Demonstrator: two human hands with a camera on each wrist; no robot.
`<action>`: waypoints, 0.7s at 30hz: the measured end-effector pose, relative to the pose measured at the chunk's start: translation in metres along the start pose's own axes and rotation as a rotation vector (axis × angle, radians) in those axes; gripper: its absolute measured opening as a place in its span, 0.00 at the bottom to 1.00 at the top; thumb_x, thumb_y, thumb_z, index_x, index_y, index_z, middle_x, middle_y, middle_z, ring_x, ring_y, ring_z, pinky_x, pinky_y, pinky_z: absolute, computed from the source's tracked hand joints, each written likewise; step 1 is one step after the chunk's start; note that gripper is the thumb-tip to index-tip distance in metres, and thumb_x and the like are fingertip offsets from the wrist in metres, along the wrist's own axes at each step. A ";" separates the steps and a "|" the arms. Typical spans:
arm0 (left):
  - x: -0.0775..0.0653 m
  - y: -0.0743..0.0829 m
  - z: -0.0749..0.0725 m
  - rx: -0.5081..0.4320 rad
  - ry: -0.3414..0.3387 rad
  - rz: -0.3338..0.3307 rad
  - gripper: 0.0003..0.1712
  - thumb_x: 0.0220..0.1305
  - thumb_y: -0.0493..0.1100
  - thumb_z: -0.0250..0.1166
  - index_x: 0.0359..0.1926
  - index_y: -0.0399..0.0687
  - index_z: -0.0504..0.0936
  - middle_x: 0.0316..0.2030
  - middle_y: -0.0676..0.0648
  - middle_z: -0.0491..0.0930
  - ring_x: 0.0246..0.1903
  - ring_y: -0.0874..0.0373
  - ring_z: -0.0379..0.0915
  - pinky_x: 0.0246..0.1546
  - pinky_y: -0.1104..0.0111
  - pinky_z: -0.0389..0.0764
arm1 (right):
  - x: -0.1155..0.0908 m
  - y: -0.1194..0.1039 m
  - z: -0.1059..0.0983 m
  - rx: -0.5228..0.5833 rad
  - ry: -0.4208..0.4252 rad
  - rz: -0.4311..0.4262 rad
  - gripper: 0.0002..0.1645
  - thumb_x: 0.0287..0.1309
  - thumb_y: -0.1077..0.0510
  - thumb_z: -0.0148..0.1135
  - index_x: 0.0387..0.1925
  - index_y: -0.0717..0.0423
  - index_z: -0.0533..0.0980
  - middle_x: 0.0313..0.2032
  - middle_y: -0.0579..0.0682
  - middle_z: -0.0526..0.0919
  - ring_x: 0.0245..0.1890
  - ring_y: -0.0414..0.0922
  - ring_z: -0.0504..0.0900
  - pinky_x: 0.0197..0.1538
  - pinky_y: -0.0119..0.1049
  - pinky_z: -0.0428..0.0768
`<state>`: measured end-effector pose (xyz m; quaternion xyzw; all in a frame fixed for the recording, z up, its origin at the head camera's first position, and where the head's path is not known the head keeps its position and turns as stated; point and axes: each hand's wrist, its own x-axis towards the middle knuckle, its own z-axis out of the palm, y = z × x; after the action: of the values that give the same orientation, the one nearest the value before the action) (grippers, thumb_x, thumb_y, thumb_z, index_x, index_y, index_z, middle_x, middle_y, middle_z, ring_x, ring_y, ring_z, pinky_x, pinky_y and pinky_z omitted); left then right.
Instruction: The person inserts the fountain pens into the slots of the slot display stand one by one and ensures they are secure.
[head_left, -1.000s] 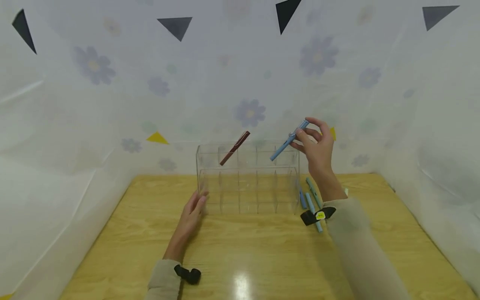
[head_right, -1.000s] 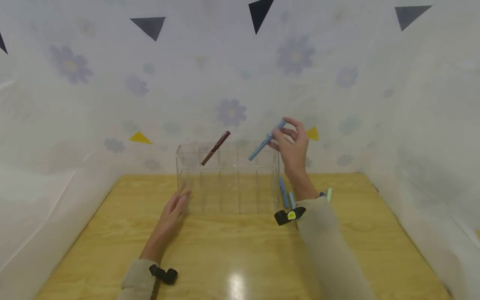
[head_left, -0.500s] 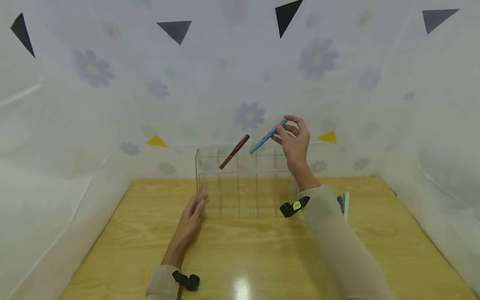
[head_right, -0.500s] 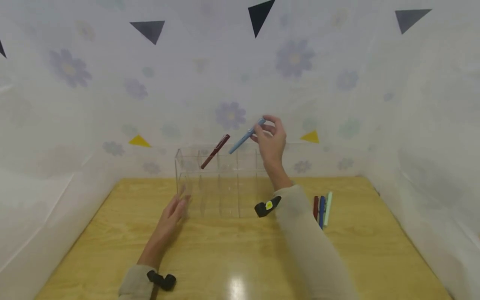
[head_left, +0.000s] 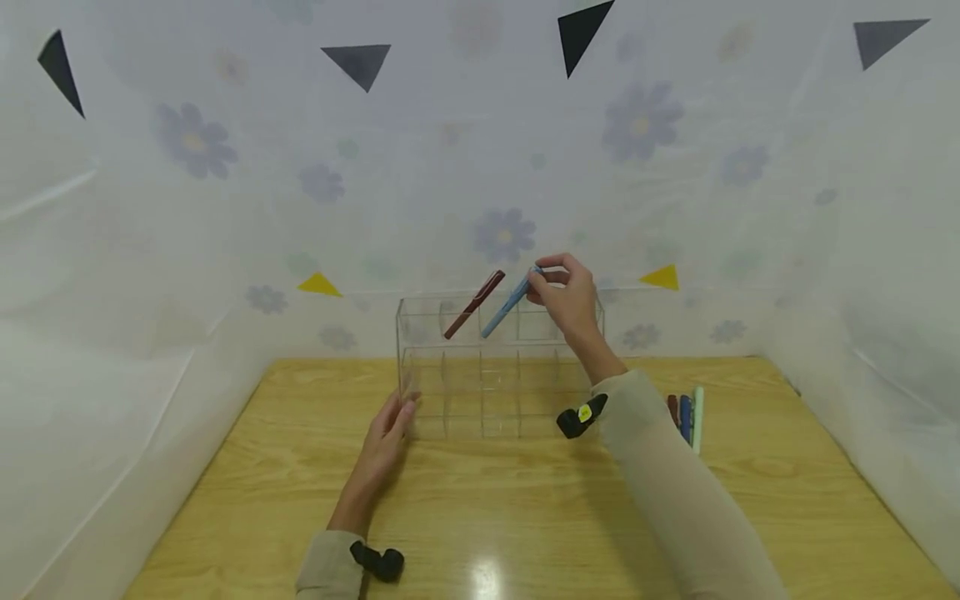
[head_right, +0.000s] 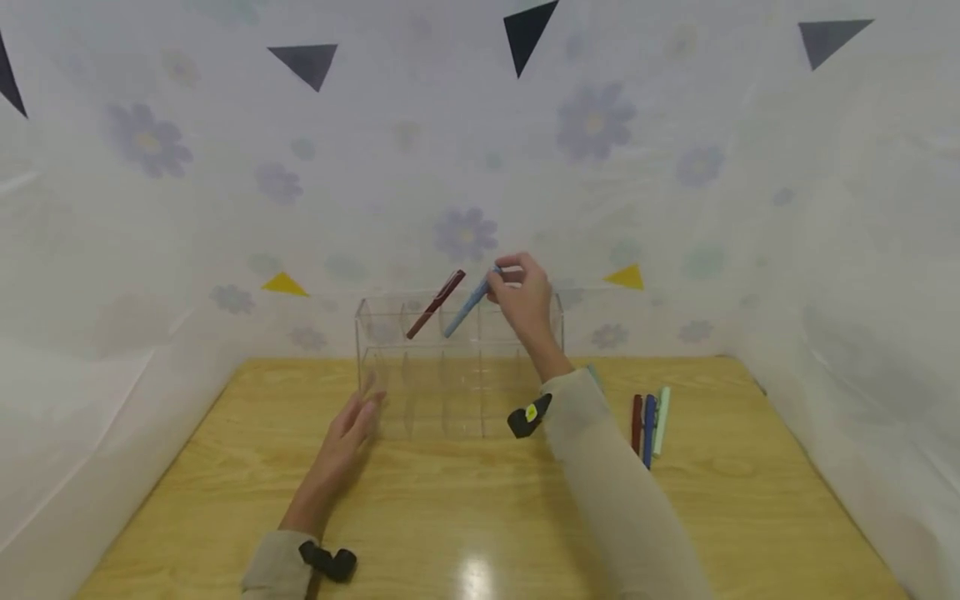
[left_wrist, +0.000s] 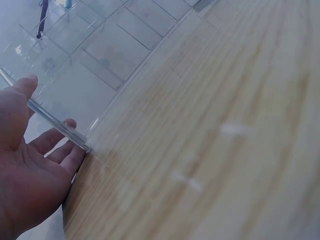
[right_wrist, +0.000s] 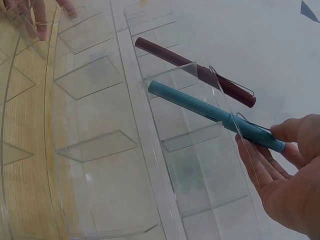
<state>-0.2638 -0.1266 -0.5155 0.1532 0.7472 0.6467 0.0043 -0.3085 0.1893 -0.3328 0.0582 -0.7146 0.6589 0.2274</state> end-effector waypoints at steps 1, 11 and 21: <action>0.001 0.000 0.000 0.001 -0.002 0.002 0.32 0.83 0.52 0.49 0.80 0.49 0.58 0.71 0.36 0.68 0.72 0.41 0.61 0.72 0.46 0.59 | 0.000 0.000 -0.001 -0.008 -0.009 0.002 0.17 0.69 0.64 0.64 0.54 0.70 0.76 0.43 0.68 0.84 0.36 0.58 0.89 0.44 0.47 0.87; -0.003 -0.002 -0.008 0.000 0.011 0.002 0.31 0.83 0.52 0.49 0.81 0.56 0.58 0.71 0.38 0.69 0.72 0.43 0.62 0.71 0.47 0.60 | 0.005 0.002 0.000 -0.180 -0.088 -0.008 0.18 0.70 0.63 0.64 0.56 0.69 0.76 0.45 0.65 0.86 0.43 0.59 0.88 0.45 0.41 0.87; -0.005 -0.001 -0.016 -0.004 0.015 -0.009 0.32 0.83 0.52 0.48 0.81 0.55 0.56 0.72 0.38 0.67 0.73 0.42 0.60 0.71 0.46 0.60 | 0.003 -0.001 0.001 -0.144 -0.069 -0.042 0.25 0.69 0.61 0.66 0.63 0.67 0.73 0.48 0.66 0.84 0.49 0.64 0.85 0.47 0.44 0.87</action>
<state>-0.2622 -0.1433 -0.5152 0.1453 0.7466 0.6492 0.0018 -0.3111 0.1883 -0.3313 0.0795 -0.7662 0.5986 0.2199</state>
